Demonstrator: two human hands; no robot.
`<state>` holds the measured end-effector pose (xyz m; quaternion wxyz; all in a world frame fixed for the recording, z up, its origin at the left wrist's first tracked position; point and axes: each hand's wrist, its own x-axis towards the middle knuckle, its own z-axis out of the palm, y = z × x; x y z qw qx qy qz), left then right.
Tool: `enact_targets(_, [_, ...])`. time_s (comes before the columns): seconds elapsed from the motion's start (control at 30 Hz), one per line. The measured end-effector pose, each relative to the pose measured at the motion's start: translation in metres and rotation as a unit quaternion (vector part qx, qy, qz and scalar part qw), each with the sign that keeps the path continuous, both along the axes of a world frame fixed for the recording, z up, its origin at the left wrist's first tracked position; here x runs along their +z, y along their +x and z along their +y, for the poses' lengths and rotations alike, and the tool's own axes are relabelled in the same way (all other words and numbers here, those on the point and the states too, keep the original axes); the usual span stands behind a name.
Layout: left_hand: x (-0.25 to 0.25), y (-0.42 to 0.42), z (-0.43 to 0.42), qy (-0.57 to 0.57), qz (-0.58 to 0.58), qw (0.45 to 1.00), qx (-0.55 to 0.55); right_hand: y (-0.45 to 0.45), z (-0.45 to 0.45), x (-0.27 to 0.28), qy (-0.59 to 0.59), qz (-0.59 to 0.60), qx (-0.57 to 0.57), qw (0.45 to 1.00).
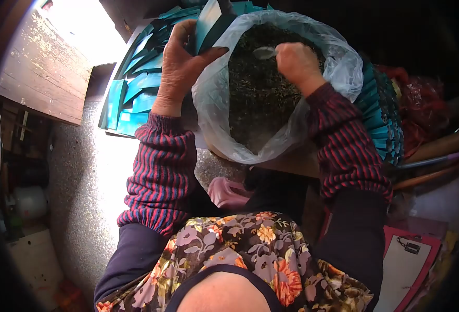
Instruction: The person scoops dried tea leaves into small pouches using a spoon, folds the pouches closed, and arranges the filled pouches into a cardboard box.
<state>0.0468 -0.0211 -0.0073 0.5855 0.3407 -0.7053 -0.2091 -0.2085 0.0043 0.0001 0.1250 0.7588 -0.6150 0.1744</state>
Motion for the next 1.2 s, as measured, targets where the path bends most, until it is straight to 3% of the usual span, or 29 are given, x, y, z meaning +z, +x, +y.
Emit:
enact_targets(0.13, [0.0, 0.001, 0.003, 0.01, 0.013, 1.0, -0.013, -0.021, -0.022, -0.004, -0.011, 0.139, -0.126, 0.982])
enact_targets(0.23, [0.0, 0.004, -0.001, -0.006, 0.001, 1.0, -0.001, -0.014, -0.024, -0.023, 0.024, 0.118, -0.076, 0.99])
enact_targets(0.4, [-0.003, 0.004, -0.002, -0.002, -0.01, 1.0, 0.002, -0.012, -0.028, -0.05, 0.029, -0.064, 0.021, 0.997])
enact_targets(0.47, [-0.003, 0.002, 0.0, 0.017, 0.004, 1.0, -0.024, -0.008, -0.028, -0.035, 0.256, -0.184, -0.021, 0.949])
enact_targets(0.5, [-0.003, 0.002, 0.0, 0.017, 0.003, 1.0, -0.024, -0.011, -0.031, -0.033, 0.256, -0.185, -0.021, 0.949])
enact_targets(0.57, [-0.003, 0.002, 0.001, 0.023, -0.024, 0.999, -0.017, -0.016, -0.034, -0.029, 0.346, -0.307, -0.053, 0.885])
enact_targets(0.67, [-0.006, 0.0, 0.0, 0.029, -0.032, 0.999, -0.03, -0.013, -0.022, -0.005, 0.366, -0.379, -0.09, 0.845])
enact_targets(1.2, [-0.001, -0.02, 0.02, 0.031, -0.18, 0.983, 0.021, -0.035, 0.004, 0.101, 0.247, -0.413, -0.125, 0.868])
